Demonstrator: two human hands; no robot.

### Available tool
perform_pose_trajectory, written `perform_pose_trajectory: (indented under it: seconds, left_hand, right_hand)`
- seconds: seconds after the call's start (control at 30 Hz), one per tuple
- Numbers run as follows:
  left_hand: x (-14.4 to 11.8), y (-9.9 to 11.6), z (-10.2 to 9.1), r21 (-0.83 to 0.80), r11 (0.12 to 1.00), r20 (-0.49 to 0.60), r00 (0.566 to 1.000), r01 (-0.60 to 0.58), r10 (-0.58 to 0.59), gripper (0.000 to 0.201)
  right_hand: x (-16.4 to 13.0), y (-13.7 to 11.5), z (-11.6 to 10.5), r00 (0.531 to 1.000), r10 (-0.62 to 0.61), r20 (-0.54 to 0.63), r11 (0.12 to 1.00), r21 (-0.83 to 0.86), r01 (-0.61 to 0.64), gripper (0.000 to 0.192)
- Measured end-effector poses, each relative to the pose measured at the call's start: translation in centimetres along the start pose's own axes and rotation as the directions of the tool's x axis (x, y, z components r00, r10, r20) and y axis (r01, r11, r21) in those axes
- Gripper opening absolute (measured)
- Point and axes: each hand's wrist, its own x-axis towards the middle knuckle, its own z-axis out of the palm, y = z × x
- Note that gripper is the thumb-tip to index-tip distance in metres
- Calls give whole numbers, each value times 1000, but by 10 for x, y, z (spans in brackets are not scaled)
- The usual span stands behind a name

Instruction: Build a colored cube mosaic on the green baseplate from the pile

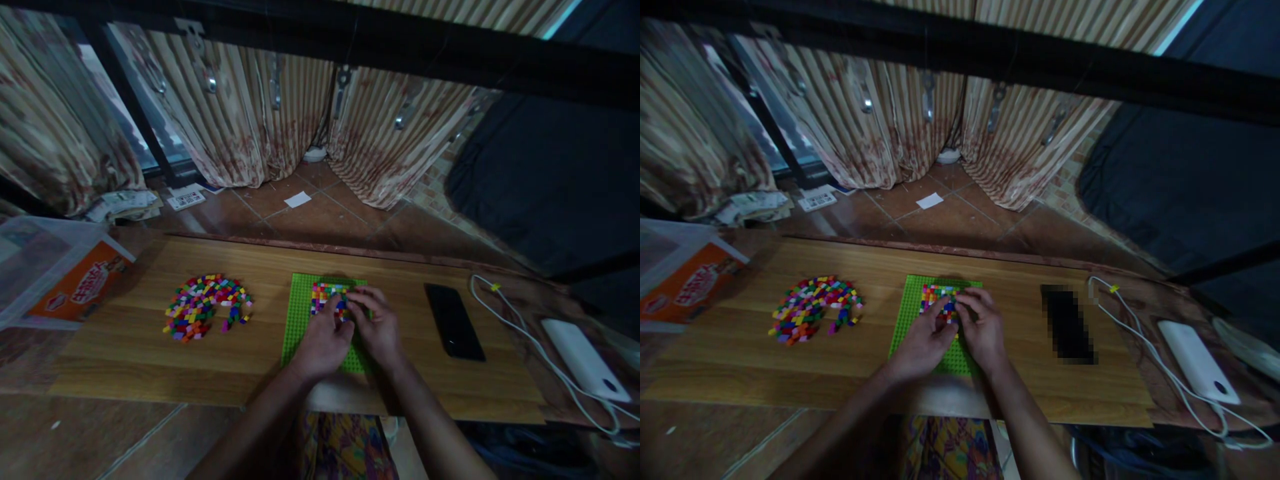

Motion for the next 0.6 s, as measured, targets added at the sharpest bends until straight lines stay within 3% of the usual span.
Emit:
perform_pose_trajectory:
  seconds: [0.3, 0.6]
  left_hand:
    - [3, 4, -3, -1, 999, 40, 999, -33, 33, 56]
    - [5, 2, -4, -147, 989, 56, 998, 8, 0, 52]
  right_hand:
    - [16, 0, -5, 975, -169, 146, 932, -298, 207, 19]
    - [18, 2, -6, 965, -192, 177, 924, -300, 239, 20]
